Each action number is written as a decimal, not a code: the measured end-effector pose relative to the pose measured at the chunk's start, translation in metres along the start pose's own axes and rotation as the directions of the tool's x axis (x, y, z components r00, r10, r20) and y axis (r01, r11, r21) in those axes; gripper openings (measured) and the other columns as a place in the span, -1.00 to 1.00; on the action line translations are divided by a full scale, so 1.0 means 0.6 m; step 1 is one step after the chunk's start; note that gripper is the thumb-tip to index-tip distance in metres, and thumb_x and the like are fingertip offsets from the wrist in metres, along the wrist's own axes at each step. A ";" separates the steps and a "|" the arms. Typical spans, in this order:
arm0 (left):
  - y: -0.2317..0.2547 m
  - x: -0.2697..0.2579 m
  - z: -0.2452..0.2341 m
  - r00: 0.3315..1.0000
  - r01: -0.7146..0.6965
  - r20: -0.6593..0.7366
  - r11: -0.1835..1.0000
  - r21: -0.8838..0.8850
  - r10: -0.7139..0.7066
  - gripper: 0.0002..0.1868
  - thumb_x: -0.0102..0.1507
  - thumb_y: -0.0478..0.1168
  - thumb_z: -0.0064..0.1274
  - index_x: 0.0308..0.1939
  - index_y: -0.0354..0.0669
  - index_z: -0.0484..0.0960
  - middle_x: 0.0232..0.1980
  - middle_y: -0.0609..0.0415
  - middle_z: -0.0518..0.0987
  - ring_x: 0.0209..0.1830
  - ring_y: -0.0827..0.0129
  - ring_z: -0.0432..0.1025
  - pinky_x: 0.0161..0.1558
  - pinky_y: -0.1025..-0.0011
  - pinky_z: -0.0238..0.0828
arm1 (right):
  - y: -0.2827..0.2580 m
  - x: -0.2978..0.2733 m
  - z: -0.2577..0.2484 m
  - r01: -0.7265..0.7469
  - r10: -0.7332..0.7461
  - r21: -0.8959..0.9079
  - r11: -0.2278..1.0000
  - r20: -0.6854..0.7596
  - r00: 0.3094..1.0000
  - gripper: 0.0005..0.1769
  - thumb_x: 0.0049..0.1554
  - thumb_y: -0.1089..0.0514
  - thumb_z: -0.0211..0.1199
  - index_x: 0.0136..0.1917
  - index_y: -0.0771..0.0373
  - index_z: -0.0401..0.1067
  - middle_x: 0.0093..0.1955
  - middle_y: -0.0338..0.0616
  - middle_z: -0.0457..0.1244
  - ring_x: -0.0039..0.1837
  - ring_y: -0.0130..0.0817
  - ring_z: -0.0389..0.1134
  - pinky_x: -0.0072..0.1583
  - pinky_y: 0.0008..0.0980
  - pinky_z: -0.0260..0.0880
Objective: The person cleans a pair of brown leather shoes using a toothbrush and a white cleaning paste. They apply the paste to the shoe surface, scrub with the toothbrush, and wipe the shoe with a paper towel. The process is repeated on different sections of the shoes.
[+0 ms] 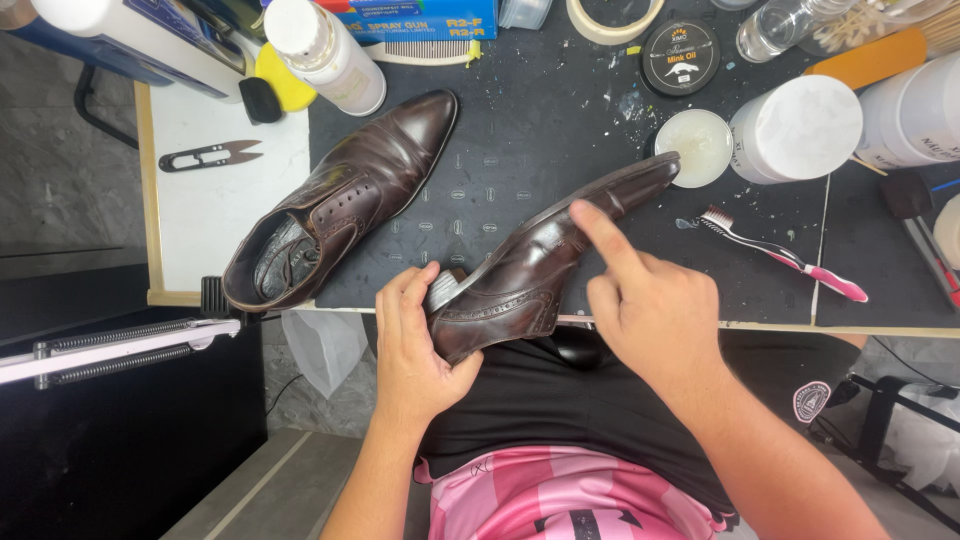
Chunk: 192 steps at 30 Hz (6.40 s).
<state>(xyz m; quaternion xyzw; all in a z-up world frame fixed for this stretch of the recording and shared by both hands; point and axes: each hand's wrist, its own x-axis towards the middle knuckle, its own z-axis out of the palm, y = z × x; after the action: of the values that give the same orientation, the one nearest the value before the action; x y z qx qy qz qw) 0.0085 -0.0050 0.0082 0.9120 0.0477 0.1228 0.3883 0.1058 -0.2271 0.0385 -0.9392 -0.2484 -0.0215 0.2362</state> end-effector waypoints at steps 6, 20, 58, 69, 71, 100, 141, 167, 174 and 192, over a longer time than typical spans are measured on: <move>-0.011 -0.004 0.007 0.998 -0.037 -0.046 0.998 -0.041 0.035 -0.04 -0.17 -0.34 0.22 0.35 -0.26 0.29 0.23 -0.23 0.40 0.22 -0.11 0.32 0.29 0.08 0.27 | -0.033 -0.011 0.007 0.047 -0.055 0.052 0.998 0.158 0.986 -0.20 -0.03 0.22 0.25 0.49 -0.14 0.29 -0.47 -0.15 0.25 -0.47 -0.15 0.30 -0.33 -0.12 0.35; -0.045 -0.010 -0.035 0.867 0.498 0.382 0.559 -0.663 -0.319 0.03 -0.08 -0.33 -0.04 0.53 -0.26 0.05 0.08 -0.06 0.44 0.15 0.24 0.41 0.28 0.34 0.25 | 0.024 -0.018 0.002 0.028 -0.043 0.207 0.978 0.067 0.997 -0.14 0.02 0.29 0.22 0.56 -0.10 0.19 -0.39 -0.11 0.30 -0.40 -0.14 0.35 -0.26 -0.17 0.38; -0.068 0.035 -0.024 0.889 0.399 0.111 0.634 -0.663 -0.444 -0.57 0.38 -0.20 -0.12 0.30 -0.32 0.40 0.15 -0.15 0.62 0.24 0.21 0.48 0.37 0.26 0.25 | 0.029 -0.131 0.122 0.220 -0.233 0.206 0.953 0.041 0.972 0.14 0.07 -0.05 0.36 0.56 0.61 -0.22 0.62 0.39 -0.12 0.64 0.33 -0.13 0.55 0.28 -0.21; -0.061 0.038 -0.021 0.902 0.368 0.094 0.634 -0.680 -0.422 -0.53 0.40 -0.34 -0.03 0.39 -0.35 0.31 -0.24 -0.09 0.69 0.12 0.23 0.59 0.28 0.41 0.32 | 0.009 -0.121 0.125 0.237 -0.250 0.252 0.938 0.019 0.968 0.16 0.14 -0.17 0.33 0.58 0.61 -0.22 0.63 0.50 -0.20 0.66 0.38 -0.20 0.59 0.23 -0.25; -0.055 0.041 -0.022 0.896 0.384 0.090 0.658 -0.648 -0.435 -0.55 0.39 -0.35 -0.03 0.37 -0.34 0.35 -0.29 -0.06 0.68 0.10 0.25 0.61 0.24 0.42 0.33 | 0.010 -0.122 0.123 0.253 -0.271 0.234 0.939 0.044 0.962 0.14 0.14 -0.20 0.31 0.58 0.59 -0.20 0.64 0.44 -0.18 0.67 0.33 -0.19 0.59 0.22 -0.25; -0.086 0.004 -0.008 0.965 0.129 -0.043 0.614 -0.779 -0.257 -0.38 0.45 0.13 -0.24 0.27 -0.42 0.34 0.14 -0.40 0.61 0.16 0.12 0.53 0.32 0.27 0.36 | 0.018 0.040 0.101 0.177 -0.153 0.160 0.971 -0.149 0.977 -0.21 0.29 -0.40 -0.11 0.29 0.36 0.39 0.33 0.08 0.26 0.45 0.10 0.20 0.55 0.24 -0.01; -0.065 -0.028 0.086 0.813 -0.442 -0.478 0.887 -0.131 0.334 0.00 0.06 0.15 0.35 0.38 0.01 0.04 0.31 -0.21 0.37 0.16 0.08 0.34 0.24 0.12 0.29 | 0.071 0.028 0.068 0.459 -0.396 0.187 0.869 -0.293 0.870 -0.27 0.38 -0.33 -0.23 0.29 0.23 0.53 0.35 0.12 0.27 0.50 0.13 0.22 0.58 0.21 0.01; -0.048 -0.035 0.039 0.942 0.201 0.023 0.505 -0.839 -0.336 -0.08 0.23 -0.09 0.15 0.56 -0.24 0.02 0.29 -0.18 0.44 0.38 0.10 0.36 0.45 0.21 0.22 | 0.143 -0.031 0.004 0.074 0.072 0.256 0.964 -0.516 0.853 -0.67 0.32 0.24 0.22 0.31 0.39 0.33 0.33 0.13 0.26 0.29 -0.07 0.30 0.35 -0.23 0.33; -0.061 -0.041 0.033 0.866 0.346 0.246 0.165 -0.924 -0.436 -0.21 0.24 -0.01 0.00 0.50 -0.29 0.24 0.36 -0.09 0.44 0.37 0.16 0.34 0.41 0.15 0.17 | 0.211 -0.101 -0.016 -0.071 0.237 0.305 0.950 -0.550 0.801 -0.59 0.19 0.45 0.23 0.31 0.40 0.30 0.22 0.11 0.29 0.17 -0.19 0.35 0.24 -0.31 0.38; -0.273 -0.020 0.141 0.869 0.493 0.487 0.215 -0.843 -0.083 -0.09 0.06 -0.29 0.10 0.49 -0.48 0.19 0.29 -0.34 0.46 0.28 -0.03 0.44 0.28 0.05 0.39 | 0.559 -0.172 -0.246 -0.287 0.381 0.278 0.917 -0.825 0.418 -0.71 0.32 0.49 0.29 0.25 0.43 0.29 0.02 -0.08 0.36 0.02 -0.46 0.44 0.06 -0.47 0.42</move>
<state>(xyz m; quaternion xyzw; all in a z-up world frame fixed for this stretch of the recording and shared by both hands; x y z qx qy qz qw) 0.0206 0.0472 -0.1685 0.4735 0.0692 -0.1081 0.8714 0.1865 -0.5976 0.0079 -0.8171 0.0952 -0.4306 0.3712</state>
